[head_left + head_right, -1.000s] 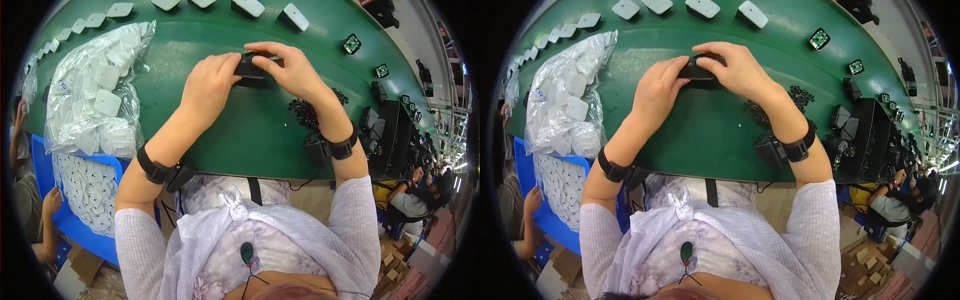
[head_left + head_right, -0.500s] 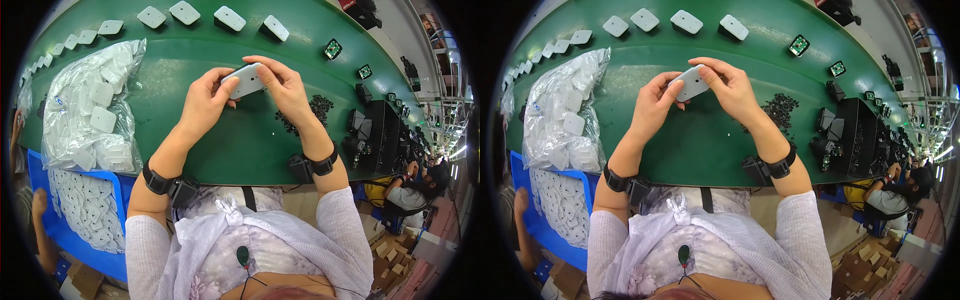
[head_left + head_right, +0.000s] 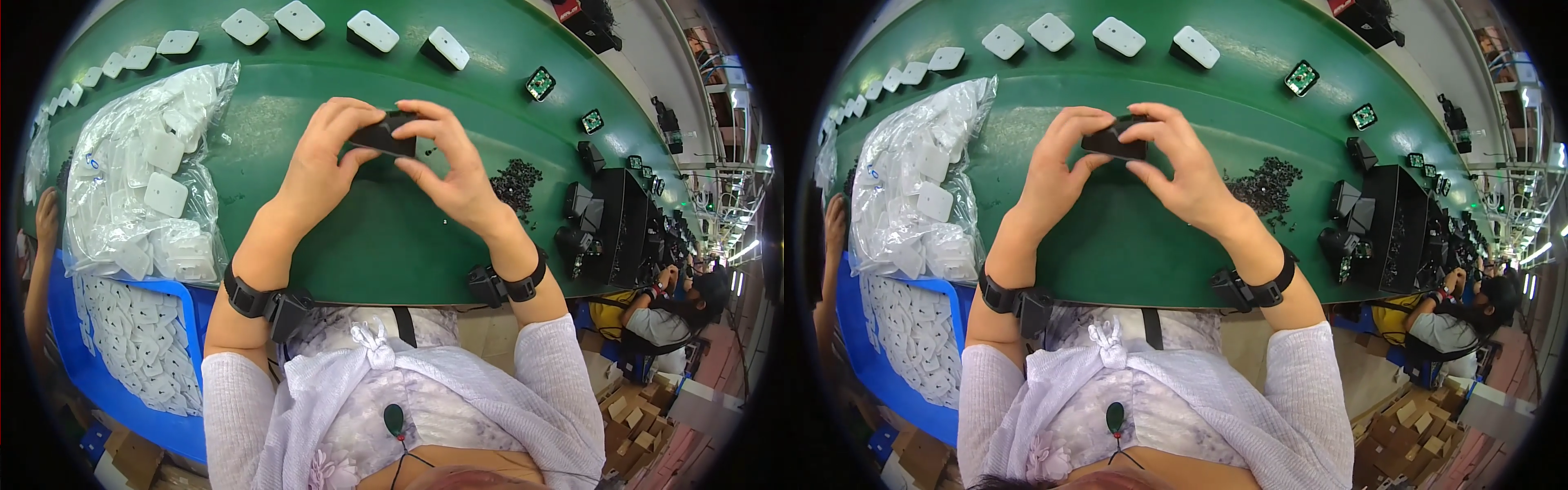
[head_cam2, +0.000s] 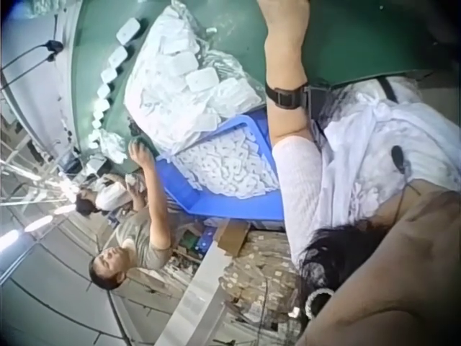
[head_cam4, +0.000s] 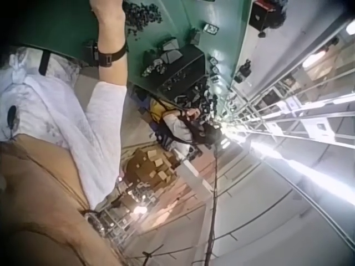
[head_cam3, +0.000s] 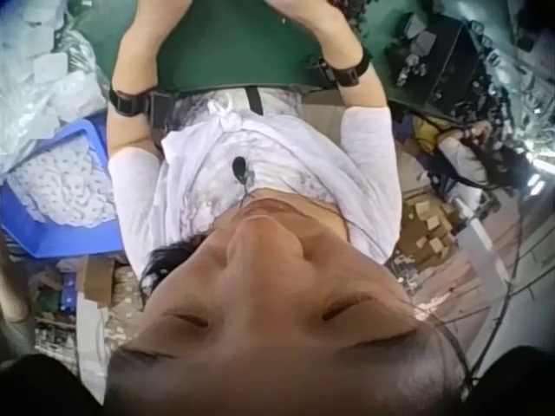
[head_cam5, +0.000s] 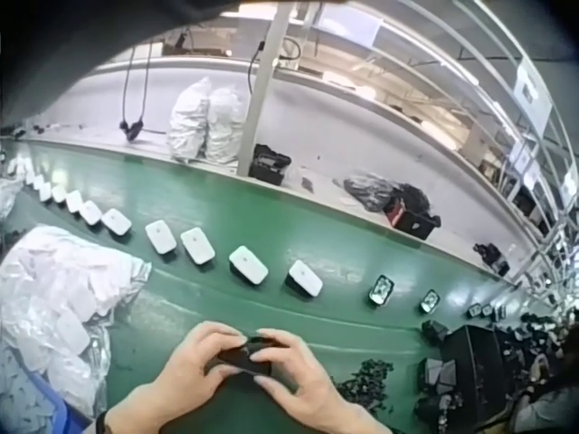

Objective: The person assembles electronic devices by picking up a white plastic plate, inserting a small black component into it, and then pressing the plate onto a black housing before placing the unit on the conveyor belt.

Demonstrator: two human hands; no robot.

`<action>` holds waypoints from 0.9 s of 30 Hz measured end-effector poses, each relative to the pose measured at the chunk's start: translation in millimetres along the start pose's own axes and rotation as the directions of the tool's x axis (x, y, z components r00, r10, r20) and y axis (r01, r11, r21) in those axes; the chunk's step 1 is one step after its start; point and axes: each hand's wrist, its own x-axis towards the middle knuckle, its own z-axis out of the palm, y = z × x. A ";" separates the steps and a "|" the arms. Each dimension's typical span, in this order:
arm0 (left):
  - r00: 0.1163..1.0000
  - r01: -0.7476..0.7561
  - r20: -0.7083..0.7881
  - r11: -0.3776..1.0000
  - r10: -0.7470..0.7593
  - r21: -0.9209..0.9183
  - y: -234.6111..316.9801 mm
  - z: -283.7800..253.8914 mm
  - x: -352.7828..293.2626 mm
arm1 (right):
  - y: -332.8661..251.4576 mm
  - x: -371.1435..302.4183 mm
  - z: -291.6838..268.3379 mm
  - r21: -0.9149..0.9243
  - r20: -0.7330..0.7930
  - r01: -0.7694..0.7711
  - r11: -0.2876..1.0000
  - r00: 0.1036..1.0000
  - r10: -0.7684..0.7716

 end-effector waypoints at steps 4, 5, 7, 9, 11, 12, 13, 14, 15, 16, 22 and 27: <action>0.985 -0.066 0.171 0.974 0.029 0.218 3.9 0.2 -6.7 | 8.0 -17.2 14.3 -0.066 -0.008 -0.039 0.997 0.999 0.038; 0.979 -0.069 0.204 0.965 0.016 0.254 7.4 1.1 -7.6 | 9.4 -20.3 14.6 -0.062 -0.002 -0.039 0.997 0.999 0.039; 0.971 -0.065 0.239 0.953 -0.008 0.295 11.3 0.2 -15.8 | 1.2 -21.4 18.9 -0.059 -0.022 -0.092 0.994 0.996 0.091; 0.976 -0.028 0.213 0.945 -0.045 0.326 13.9 0.2 -25.4 | -9.6 -19.5 18.8 -0.127 0.051 -0.115 0.985 0.991 0.122; 0.973 -0.026 0.225 0.949 -0.048 0.313 11.2 -3.9 -29.2 | -10.3 -20.1 19.7 -0.200 0.118 -0.133 0.971 0.980 0.158; 0.972 -0.025 0.231 0.953 -0.048 0.301 10.6 -4.6 -30.5 | -5.2 -20.4 18.3 -0.207 0.120 -0.075 0.975 0.988 0.101; 0.972 -0.021 0.229 0.953 -0.051 0.302 11.3 -4.1 -31.2 | -2.5 -20.7 16.8 -0.214 0.123 -0.017 0.977 0.991 0.044; 0.972 0.004 0.224 0.960 -0.070 0.280 12.5 -3.4 -31.5 | -2.6 -20.9 15.1 -0.213 0.126 -0.016 0.977 0.991 0.044; 0.972 0.032 0.218 0.964 -0.091 0.262 13.4 -4.1 -32.4 | -4.1 -19.1 14.1 -0.174 0.085 -0.028 0.984 0.995 0.043; 0.972 0.037 0.213 0.963 -0.097 0.266 14.0 -4.9 -33.0 | -5.8 -17.0 12.8 -0.134 0.044 -0.038 0.990 0.998 0.044; 0.984 0.069 0.152 0.983 -0.096 0.172 12.5 -4.9 -34.3 | 16.0 4.1 1.0 -0.226 -0.079 -0.119 0.967 0.991 0.104; 0.981 0.021 0.185 0.975 -0.063 0.221 9.1 -5.8 -33.4 | 10.2 8.9 4.0 -0.591 -0.146 0.002 0.807 0.983 -0.110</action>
